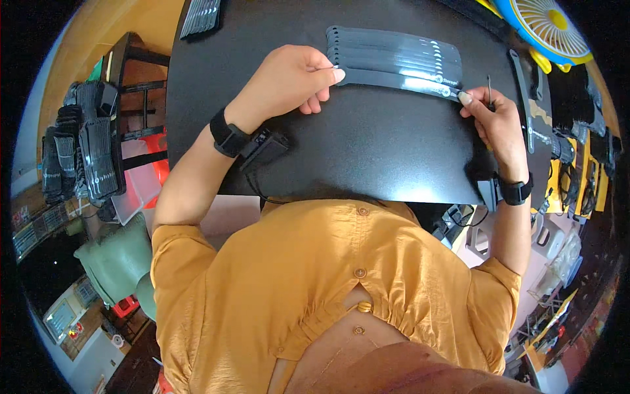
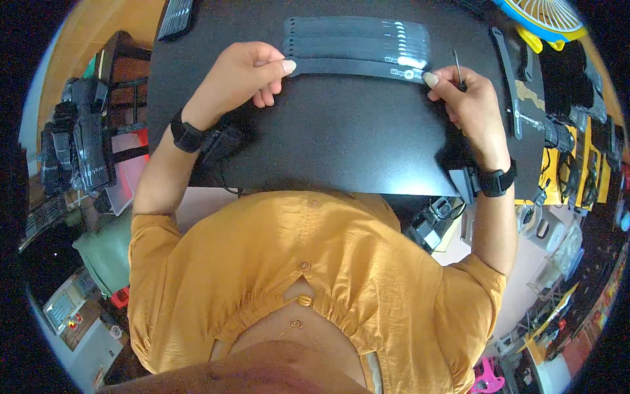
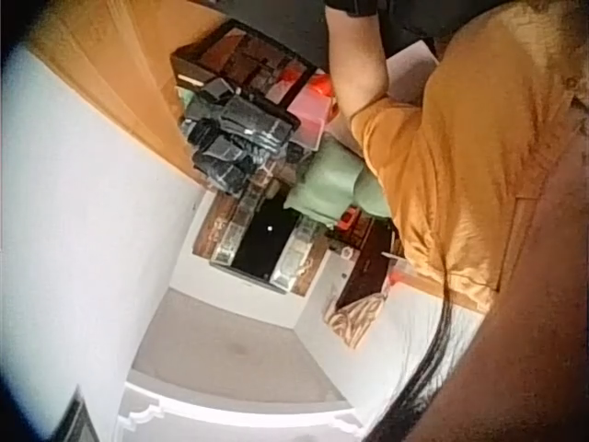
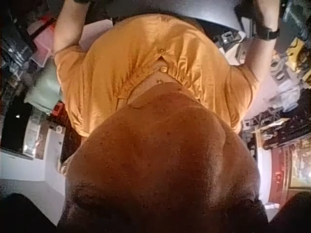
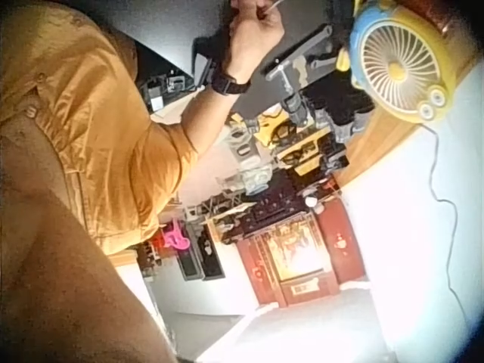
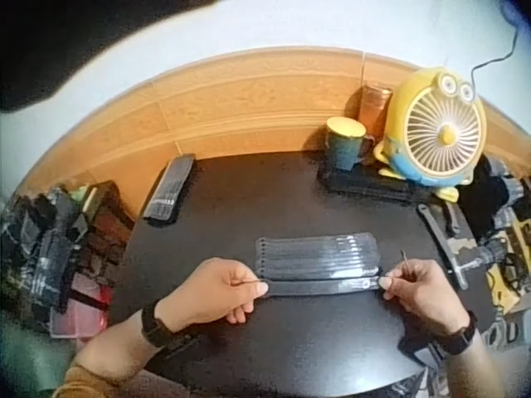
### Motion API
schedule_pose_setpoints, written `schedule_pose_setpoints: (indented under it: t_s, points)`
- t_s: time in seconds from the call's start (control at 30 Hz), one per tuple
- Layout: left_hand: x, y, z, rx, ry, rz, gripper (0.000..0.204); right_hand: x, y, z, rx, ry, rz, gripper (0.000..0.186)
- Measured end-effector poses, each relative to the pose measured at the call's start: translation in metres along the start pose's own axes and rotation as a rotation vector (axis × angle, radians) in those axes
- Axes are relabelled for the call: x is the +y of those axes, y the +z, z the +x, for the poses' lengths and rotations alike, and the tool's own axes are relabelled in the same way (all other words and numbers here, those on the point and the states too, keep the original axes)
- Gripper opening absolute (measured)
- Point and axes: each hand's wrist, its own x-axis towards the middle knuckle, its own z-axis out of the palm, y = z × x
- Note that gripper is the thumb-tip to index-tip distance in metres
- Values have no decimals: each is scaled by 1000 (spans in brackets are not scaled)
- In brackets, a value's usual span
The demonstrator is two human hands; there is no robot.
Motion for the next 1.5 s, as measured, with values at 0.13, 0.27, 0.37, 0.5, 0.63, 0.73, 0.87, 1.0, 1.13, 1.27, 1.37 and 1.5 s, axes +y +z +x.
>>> schedule_pose_setpoints:
  t_s: [0.13, 0.27, 0.37, 0.5, 0.63, 0.73, 0.87, 1.0, 1.13, 1.27, 1.37, 1.5]
  points:
    - [-3, 2, 3, 38, -39, 27, 26, 0, 0, 4, -2, 53, -48, 18]
    - [2, 2, 2, 39, -57, 36, 26, -2, 1, 5, 4, 70, -35, 20]
    - [-1, 2, 3, 62, -72, 31, 27, -1, 2, 6, -3, 50, -13, 23]
    - [2, 2, 3, 62, -84, 35, 26, -2, 2, 10, -10, 56, -47, 25]
    - [4, 2, 3, 63, -74, 59, 26, -4, 4, 10, 14, 58, -116, 27]
    - [2, 4, 4, 73, -61, 65, 26, -8, 5, 10, 26, 54, -152, 29]
    - [5, 4, 2, 91, -41, 97, 27, -11, 7, 11, 41, 44, -211, 32]
    - [6, -1, 0, 119, 11, 259, 28, -8, 3, 14, 67, -7, -324, 35]
    - [-8, -21, 5, 272, 206, 513, 32, -1, -16, 25, 142, -93, -420, 38]
    - [-11, -28, 31, 345, 608, 764, 34, -6, -16, 45, 162, -296, -455, 45]
    - [-5, -24, 57, 318, 639, 797, 35, -17, -2, 65, 89, -448, -521, 62]
    - [19, -13, 71, 236, 398, 926, 45, -6, 5, 91, 62, -595, -515, 64]
